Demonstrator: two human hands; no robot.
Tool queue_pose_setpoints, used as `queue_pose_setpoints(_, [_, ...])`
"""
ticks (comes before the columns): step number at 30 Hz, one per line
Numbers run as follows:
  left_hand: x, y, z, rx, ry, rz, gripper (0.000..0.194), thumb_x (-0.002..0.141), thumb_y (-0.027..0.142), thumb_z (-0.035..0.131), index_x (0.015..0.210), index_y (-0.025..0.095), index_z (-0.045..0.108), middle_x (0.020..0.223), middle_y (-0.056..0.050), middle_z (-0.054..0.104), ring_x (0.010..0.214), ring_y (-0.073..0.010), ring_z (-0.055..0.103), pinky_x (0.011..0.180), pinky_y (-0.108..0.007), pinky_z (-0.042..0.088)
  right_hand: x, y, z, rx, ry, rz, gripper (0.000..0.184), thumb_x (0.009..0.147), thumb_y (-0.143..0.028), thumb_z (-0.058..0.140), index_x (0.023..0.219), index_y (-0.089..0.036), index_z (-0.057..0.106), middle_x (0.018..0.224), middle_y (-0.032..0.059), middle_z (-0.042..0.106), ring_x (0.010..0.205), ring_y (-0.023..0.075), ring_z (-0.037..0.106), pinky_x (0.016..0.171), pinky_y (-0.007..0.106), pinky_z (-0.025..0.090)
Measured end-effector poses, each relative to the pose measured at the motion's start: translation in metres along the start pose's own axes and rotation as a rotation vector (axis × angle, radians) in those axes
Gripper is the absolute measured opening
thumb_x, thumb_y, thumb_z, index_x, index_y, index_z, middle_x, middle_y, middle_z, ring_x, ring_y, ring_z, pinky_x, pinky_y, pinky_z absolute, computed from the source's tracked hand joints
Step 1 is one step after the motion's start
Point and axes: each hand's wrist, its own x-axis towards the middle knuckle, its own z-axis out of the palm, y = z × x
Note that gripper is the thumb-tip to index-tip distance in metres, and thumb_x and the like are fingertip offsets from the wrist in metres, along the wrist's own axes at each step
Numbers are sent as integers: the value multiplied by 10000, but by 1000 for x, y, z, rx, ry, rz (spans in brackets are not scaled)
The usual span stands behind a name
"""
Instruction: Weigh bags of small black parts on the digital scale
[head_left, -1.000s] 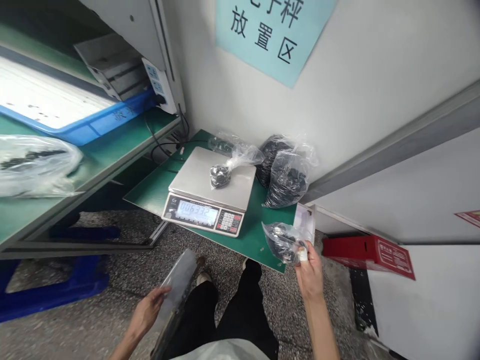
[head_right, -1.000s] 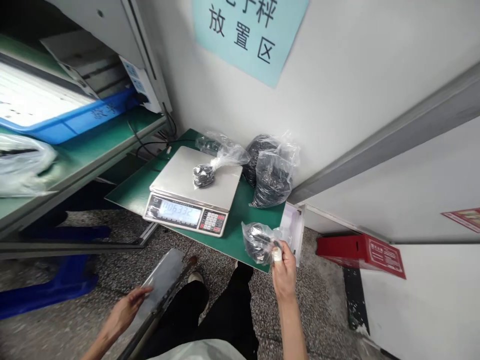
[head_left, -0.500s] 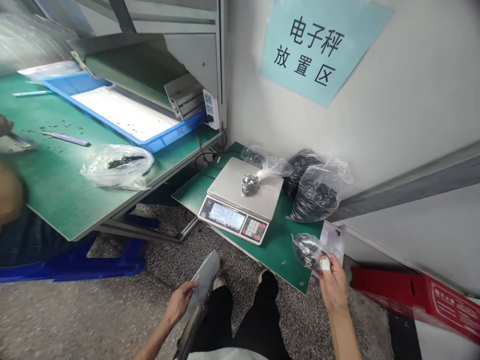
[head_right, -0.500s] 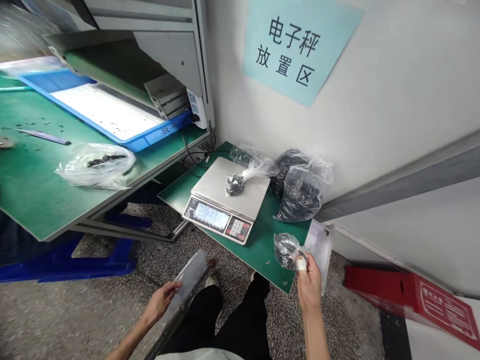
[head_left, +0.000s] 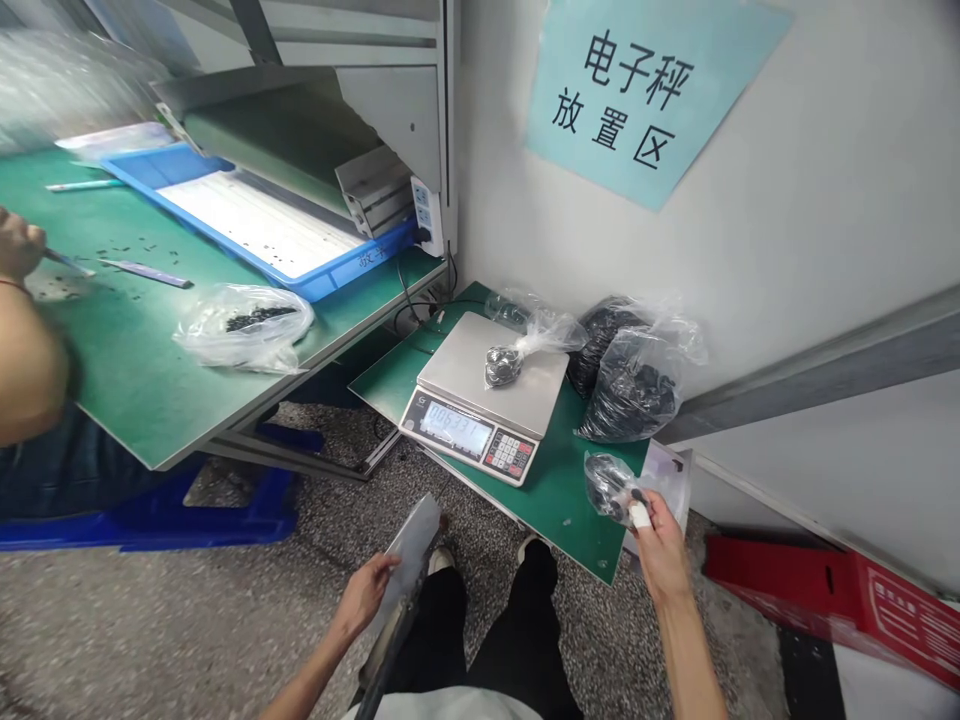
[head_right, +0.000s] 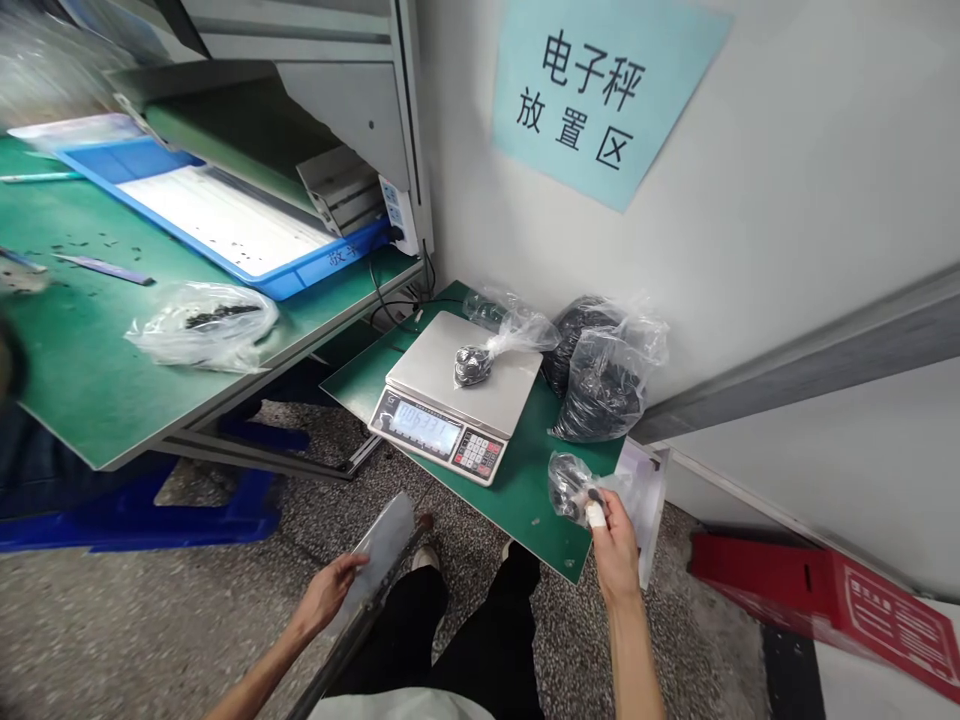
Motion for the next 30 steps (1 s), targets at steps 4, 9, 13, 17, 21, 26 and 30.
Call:
queue_pose_setpoints(4, [1,2,-2,11,12,-16,347,743,223,391,892,190,703,902,-39,725,869,-192,686,835,-271,513,6,-3,3,-20,-41,9,391,792,-462,643,1065,-185,605,961,47,658,857,180,592,776,277,455])
queue_pose_setpoints(9, [2,5,-5,29,19,-32,359,750,215,383,904,191,706,920,-40,729,904,-188,685,847,-258,510,15,-3,9,-67,-23,-27,390,768,-428,638,1069,-184,595,933,41,645,814,171,575,746,271,444])
queue_pose_setpoints(13, [3,7,-10,50,-1,-20,370,772,227,372,920,181,707,960,-57,722,919,-198,676,869,-279,499,24,22,22,-165,-46,-31,413,766,-418,553,1094,-168,579,940,60,654,827,199,600,779,314,473])
queue_pose_setpoints(17, [3,13,-18,64,-44,34,356,812,240,359,939,195,688,1010,-46,702,927,-191,658,867,-271,485,26,62,40,-320,-67,0,379,664,-336,492,975,-163,624,987,94,676,906,254,625,857,390,484])
queue_pose_setpoints(21, [1,39,-37,192,-157,158,379,844,166,315,983,205,665,1021,-51,671,911,-186,645,836,-264,466,19,72,38,-431,0,21,499,635,-274,439,1086,-136,599,1100,140,638,1022,303,593,942,482,441])
queue_pose_setpoints(26, [-8,109,-61,354,-356,377,425,763,20,330,955,197,665,984,-69,665,957,-219,619,832,-299,427,-20,24,54,-633,-186,-172,452,794,-213,391,1214,-161,549,1215,134,571,1140,295,523,993,481,412])
queue_pose_setpoints(30, [-14,159,-63,367,-499,504,373,781,21,384,872,219,687,942,-41,692,913,-205,622,841,-294,411,-79,-16,108,-724,-677,-500,578,737,-20,386,1274,-176,531,1282,81,557,1225,223,480,1068,374,377])
